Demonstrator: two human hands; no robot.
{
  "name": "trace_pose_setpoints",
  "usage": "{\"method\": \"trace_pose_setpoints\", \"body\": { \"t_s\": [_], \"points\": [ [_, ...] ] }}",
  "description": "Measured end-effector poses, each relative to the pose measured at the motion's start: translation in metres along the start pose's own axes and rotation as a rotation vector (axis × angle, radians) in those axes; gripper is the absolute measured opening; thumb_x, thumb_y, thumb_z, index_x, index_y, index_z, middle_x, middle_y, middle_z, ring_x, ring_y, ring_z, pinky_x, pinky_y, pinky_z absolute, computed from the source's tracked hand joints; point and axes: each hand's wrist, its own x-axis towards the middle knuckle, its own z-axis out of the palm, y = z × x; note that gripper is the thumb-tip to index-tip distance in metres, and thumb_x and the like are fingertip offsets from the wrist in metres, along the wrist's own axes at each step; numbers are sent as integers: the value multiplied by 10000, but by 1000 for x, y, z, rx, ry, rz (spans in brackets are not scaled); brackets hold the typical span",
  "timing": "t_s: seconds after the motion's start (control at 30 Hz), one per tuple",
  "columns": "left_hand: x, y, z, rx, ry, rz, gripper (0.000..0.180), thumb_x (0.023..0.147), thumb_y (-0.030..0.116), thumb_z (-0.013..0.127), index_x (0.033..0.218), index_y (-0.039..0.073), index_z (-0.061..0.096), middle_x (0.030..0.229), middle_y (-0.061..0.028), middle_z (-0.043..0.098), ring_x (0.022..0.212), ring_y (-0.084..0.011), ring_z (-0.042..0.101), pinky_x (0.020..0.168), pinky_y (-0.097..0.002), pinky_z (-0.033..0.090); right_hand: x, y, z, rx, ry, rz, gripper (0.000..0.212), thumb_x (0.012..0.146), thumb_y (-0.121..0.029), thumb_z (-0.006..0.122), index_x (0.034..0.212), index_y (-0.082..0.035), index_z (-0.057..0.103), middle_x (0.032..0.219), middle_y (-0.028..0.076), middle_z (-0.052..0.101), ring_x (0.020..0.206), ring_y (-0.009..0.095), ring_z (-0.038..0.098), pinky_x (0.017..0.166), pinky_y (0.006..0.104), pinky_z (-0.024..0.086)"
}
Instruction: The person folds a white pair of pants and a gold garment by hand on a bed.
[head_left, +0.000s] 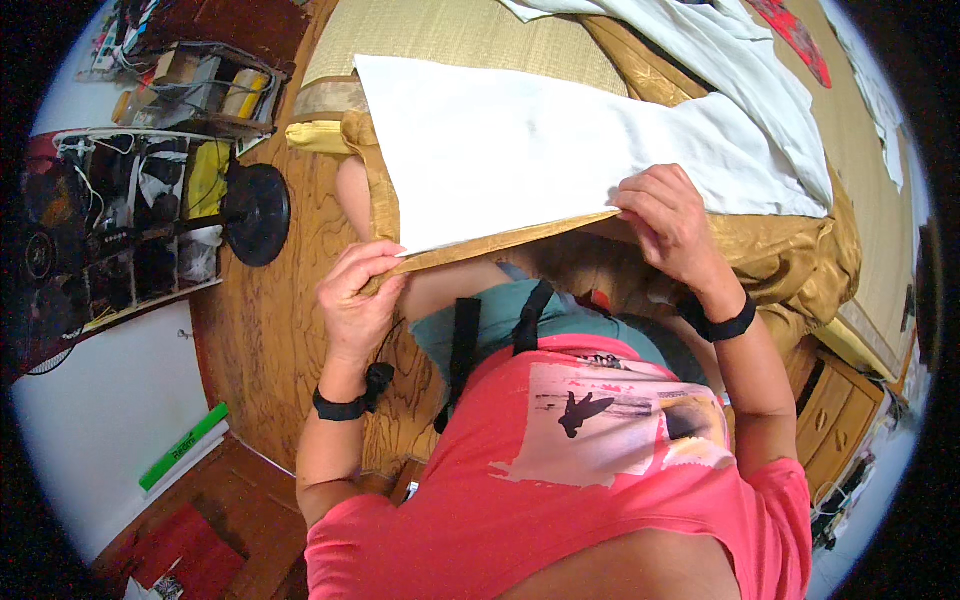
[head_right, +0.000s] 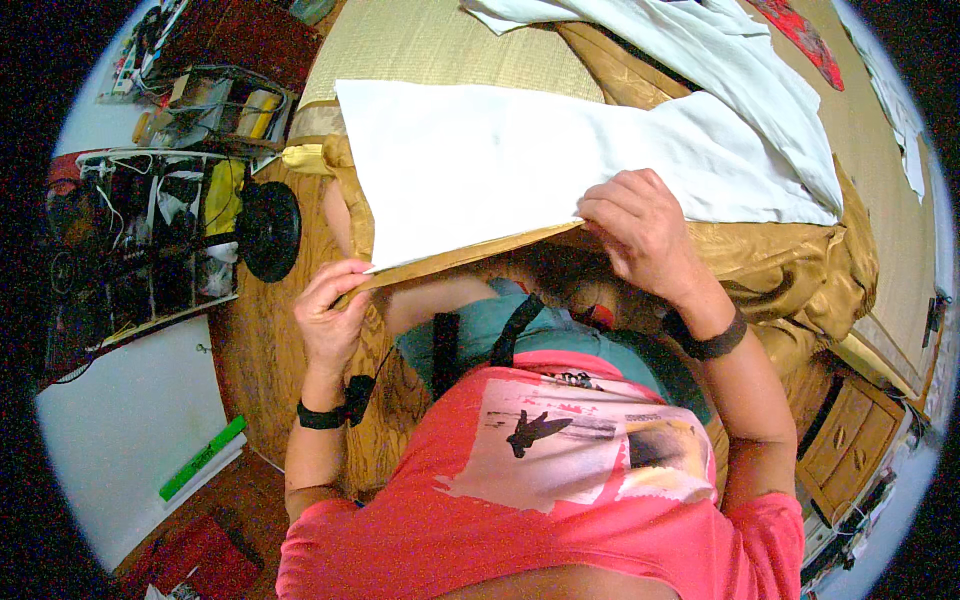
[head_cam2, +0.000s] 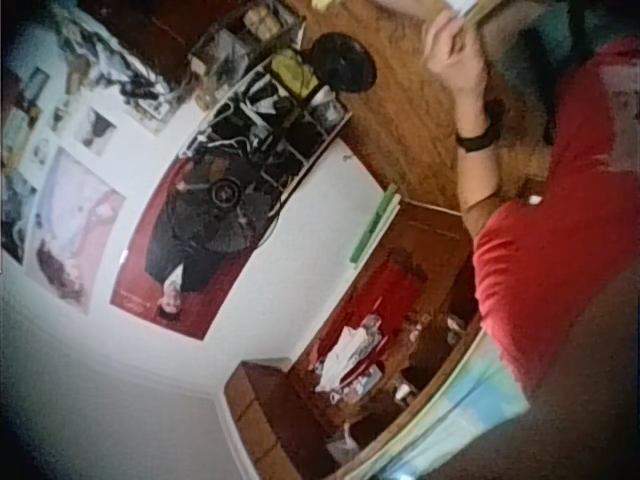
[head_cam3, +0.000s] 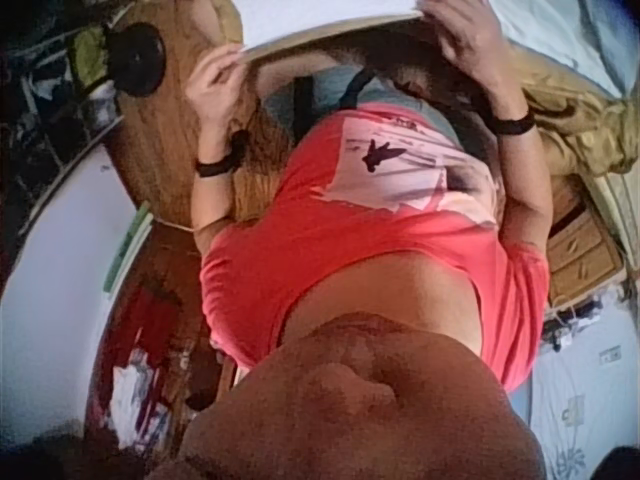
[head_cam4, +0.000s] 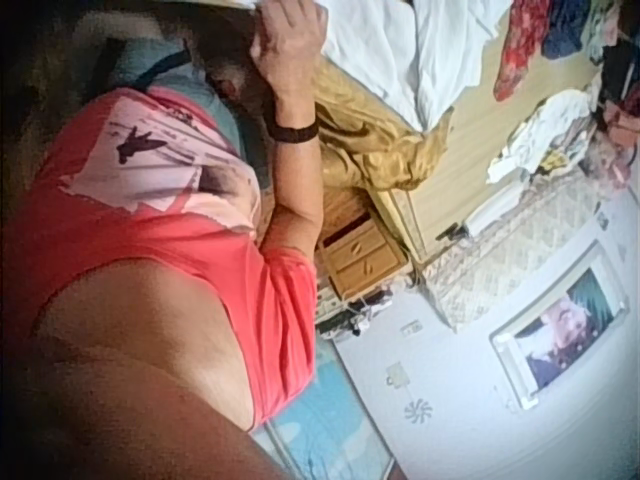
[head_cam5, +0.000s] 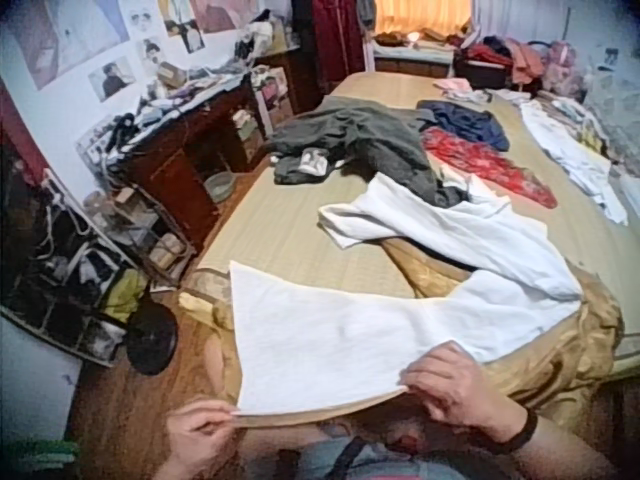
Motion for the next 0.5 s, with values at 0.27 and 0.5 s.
{"method": "trace_pose_setpoints", "body": {
  "t_s": [0.27, 0.5],
  "points": [
    [-2, -6, 6, -62, 21, -61, 204, 698, -122, 761, 818, 6, 657, 962, -99, 716, 916, -200, 679, 852, -310, 524, 0, 0, 2, 19, 8, 23, 298, 677, 30, 704, 958, -57, 659, 938, 83, 669, 853, 288, 617, 771, 394, 473],
    [-1, -6, 7, -52, 37, 17, 289, 688, -132, 757, 904, 38, 668, 943, -95, 715, 874, -207, 677, 808, -317, 535, 1, -1, 5, 12, -15, 38, 279, 678, 40, 700, 935, -54, 651, 943, 84, 664, 861, 293, 603, 767, 397, 464]
  ]
}}
